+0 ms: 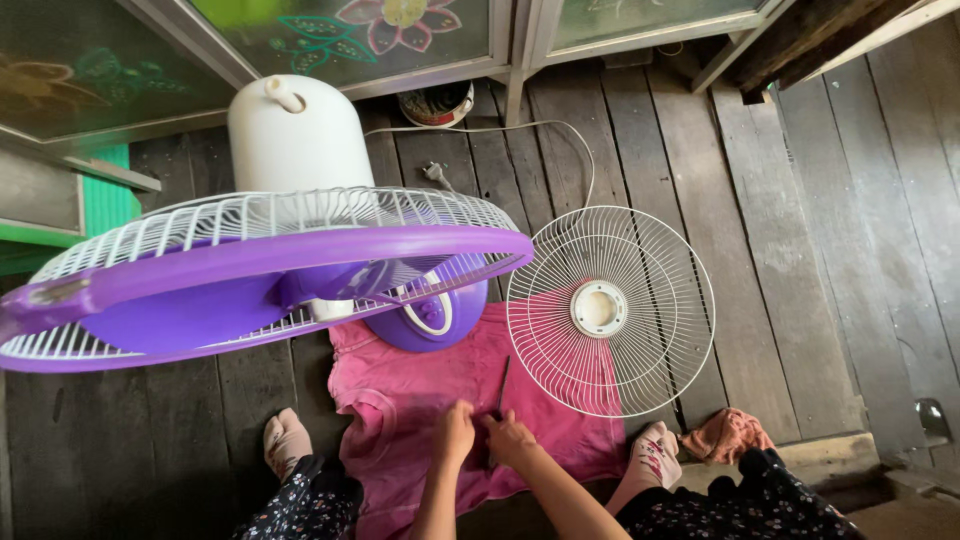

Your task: The person disassembles a purple table fan by first removing the front grille, then unscrewing the central hub nut to detach the fan blades, and finally removing the rear grille. The parts are placed on a pink cloth on the floor.

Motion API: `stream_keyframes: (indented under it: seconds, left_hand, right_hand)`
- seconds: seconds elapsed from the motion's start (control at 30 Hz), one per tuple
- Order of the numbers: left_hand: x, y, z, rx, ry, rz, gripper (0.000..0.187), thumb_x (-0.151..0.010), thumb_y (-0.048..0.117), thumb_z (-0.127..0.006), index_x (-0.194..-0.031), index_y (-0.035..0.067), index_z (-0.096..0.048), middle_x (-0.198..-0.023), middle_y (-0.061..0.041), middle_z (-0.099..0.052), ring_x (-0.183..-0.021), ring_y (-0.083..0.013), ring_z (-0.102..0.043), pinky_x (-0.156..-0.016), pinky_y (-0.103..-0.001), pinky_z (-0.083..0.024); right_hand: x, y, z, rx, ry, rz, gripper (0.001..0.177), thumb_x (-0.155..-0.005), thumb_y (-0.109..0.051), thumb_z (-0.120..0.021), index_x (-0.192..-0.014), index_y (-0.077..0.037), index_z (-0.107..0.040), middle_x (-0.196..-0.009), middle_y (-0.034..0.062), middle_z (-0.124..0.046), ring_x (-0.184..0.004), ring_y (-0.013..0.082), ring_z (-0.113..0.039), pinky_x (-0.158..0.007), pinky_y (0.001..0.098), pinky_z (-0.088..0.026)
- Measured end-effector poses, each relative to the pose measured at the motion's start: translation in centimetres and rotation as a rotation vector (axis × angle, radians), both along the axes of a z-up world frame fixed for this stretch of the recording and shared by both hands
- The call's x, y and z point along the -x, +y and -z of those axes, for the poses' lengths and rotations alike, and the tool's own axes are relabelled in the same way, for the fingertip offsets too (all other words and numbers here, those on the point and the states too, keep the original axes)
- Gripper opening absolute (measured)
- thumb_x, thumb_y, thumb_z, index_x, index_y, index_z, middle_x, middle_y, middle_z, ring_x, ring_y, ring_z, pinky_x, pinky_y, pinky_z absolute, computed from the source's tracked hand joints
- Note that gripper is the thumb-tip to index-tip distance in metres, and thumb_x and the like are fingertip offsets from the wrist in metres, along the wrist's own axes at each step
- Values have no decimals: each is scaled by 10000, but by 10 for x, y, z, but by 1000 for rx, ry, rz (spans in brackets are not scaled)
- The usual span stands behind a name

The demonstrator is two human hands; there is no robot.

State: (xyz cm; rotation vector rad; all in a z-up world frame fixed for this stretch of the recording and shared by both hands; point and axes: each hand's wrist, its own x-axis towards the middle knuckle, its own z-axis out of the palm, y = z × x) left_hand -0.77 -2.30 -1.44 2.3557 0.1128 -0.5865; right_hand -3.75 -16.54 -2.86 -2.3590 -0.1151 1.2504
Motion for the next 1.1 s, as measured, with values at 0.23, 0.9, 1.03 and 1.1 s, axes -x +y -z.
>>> stream_keyframes:
  seconds: [0.23,0.9,1.03,1.1]
  left_hand:
    - [-70,-96,4,303,-35,-31,480,-982,302,-694,-1273,-51,-547,-1144,-277,-685,-1047,-390,-701,-867,-430,-550]
    - [-44,8,-150,537,168,-596,507,-872,117,-507,-1372,142,-587,-921,-55,-668,-696,-159,-627,-537,-323,-547]
    - [-13,42,-155,482,105,-635,504,-891,139,-485,-1386,143,-578,-928,-80,-683,-703,-169,-651,-547,-346,-577]
    - [-2,53,-147,472,64,-676,509,-901,144,-479,-1403,137,-562,-924,-107,-676,-696,-169,-639,-551,-344,-581]
  right_hand:
    - [6,-31,-19,-11,-67,35,395,-1004,-386,-615,-1349,-197,-578,-1222,201,-661,-1044,410,-689,-880,502,-564]
    - [55,-48,-72,-351,47,-104,686,-831,-143,-657,-1415,21,-334,-1257,303,-577,-1127,398,-607,-910,506,-504]
    - [50,-83,-72,-193,233,-312,216,-869,-233,-627,-884,-31,-703,-810,181,-710,-674,286,-660,-612,464,-516]
    - [50,-123,-79,-134,454,-3,284,-866,-237,-607,-760,3,-715,-646,122,-648,-545,239,-596,-506,420,-431]
